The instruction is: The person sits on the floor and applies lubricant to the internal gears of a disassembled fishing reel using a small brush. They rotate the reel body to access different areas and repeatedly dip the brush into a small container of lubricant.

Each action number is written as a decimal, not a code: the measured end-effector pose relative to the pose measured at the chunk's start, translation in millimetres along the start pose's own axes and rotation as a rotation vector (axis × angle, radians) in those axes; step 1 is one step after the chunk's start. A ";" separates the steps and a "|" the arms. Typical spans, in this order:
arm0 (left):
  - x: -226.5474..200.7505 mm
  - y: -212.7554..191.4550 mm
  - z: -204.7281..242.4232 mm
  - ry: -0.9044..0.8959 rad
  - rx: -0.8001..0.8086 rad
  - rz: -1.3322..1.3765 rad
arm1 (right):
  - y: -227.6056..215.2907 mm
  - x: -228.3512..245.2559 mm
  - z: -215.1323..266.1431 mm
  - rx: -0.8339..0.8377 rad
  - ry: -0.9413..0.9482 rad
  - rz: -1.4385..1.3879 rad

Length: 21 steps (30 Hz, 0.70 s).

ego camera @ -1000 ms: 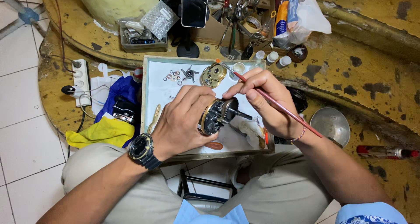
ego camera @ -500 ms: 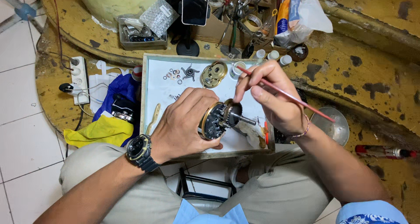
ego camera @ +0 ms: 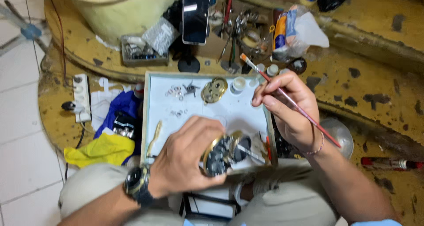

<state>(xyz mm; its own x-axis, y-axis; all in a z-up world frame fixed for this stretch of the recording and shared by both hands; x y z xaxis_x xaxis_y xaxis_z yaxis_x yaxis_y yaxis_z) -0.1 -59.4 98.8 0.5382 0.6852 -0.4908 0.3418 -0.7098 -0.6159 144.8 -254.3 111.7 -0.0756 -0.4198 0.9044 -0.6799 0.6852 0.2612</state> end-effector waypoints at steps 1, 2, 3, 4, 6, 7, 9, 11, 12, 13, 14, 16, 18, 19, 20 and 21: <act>-2.8 -3.3 -2.7 0.009 -0.004 0.001 | -0.9 1.2 0.3 0.000 -0.008 0.006; -5.1 -6.5 -4.9 0.009 -0.005 0.016 | -2.2 1.7 0.6 -0.047 0.014 0.027; -7.8 -9.5 -6.3 0.005 -0.007 0.030 | -3.6 1.4 0.9 -0.091 0.037 0.046; -8.3 -11.7 -8.2 0.010 -0.012 0.029 | -7.0 -0.5 0.9 -0.089 0.032 0.050; -10.7 -17.7 -10.4 -0.034 -0.005 0.058 | -12.4 -4.1 0.8 -0.126 0.041 0.017; -9.1 -18.3 -10.6 -0.034 -0.009 0.055 | -13.7 -5.0 -0.7 -0.121 0.039 0.017; -6.7 -19.3 -9.5 -0.051 -0.008 0.062 | -16.7 -7.5 -2.1 -0.206 0.052 -0.056; -5.0 -21.2 -8.5 -0.069 -0.013 0.056 | -21.1 -12.1 -2.7 -0.206 0.008 -0.033; -4.0 -22.2 -7.9 -0.084 -0.016 0.053 | -23.3 -14.4 -3.1 -0.211 -0.040 -0.009; -3.1 -23.2 -7.2 -0.093 -0.016 0.049 | -22.5 -13.8 -2.3 -0.207 -0.033 -0.015; -2.6 -24.4 -6.3 -0.080 -0.029 0.041 | -22.0 -13.6 -1.2 -0.243 0.008 0.016; 1.0 -25.3 -2.1 -0.069 -0.045 0.028 | -24.2 -16.3 0.5 -0.272 0.050 0.046; 3.7 -24.2 5.4 -0.053 -0.041 -0.096 | -30.1 -20.0 6.3 -0.340 0.029 0.003; 4.9 -25.0 5.9 -0.054 -0.042 -0.097 | -24.8 -16.7 8.2 -0.338 0.030 0.003; 5.8 -25.7 6.4 -0.024 -0.059 -0.192 | -19.0 -12.9 10.0 -0.273 -0.012 0.020; 5.2 -25.7 8.0 0.002 -0.072 -0.283 | -13.3 -8.9 14.3 -0.211 -0.049 0.037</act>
<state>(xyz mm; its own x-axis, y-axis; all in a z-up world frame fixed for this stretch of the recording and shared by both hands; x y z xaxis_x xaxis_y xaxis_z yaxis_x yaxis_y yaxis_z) -12.3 -36.3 107.1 0.4152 0.8575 -0.3038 0.5326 -0.4999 -0.6830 144.1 -268.2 95.4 -0.1367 -0.4170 0.8986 -0.5086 0.8080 0.2976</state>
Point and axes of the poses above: each hand's wrist, its own z-axis away from the middle knuckle, its own y-axis out of the palm, x = y × z, the point moved 1 cm from there along -z, towards the middle knuckle, and after that the axes turned 8 degrees about -z, right-handed, at the moved point
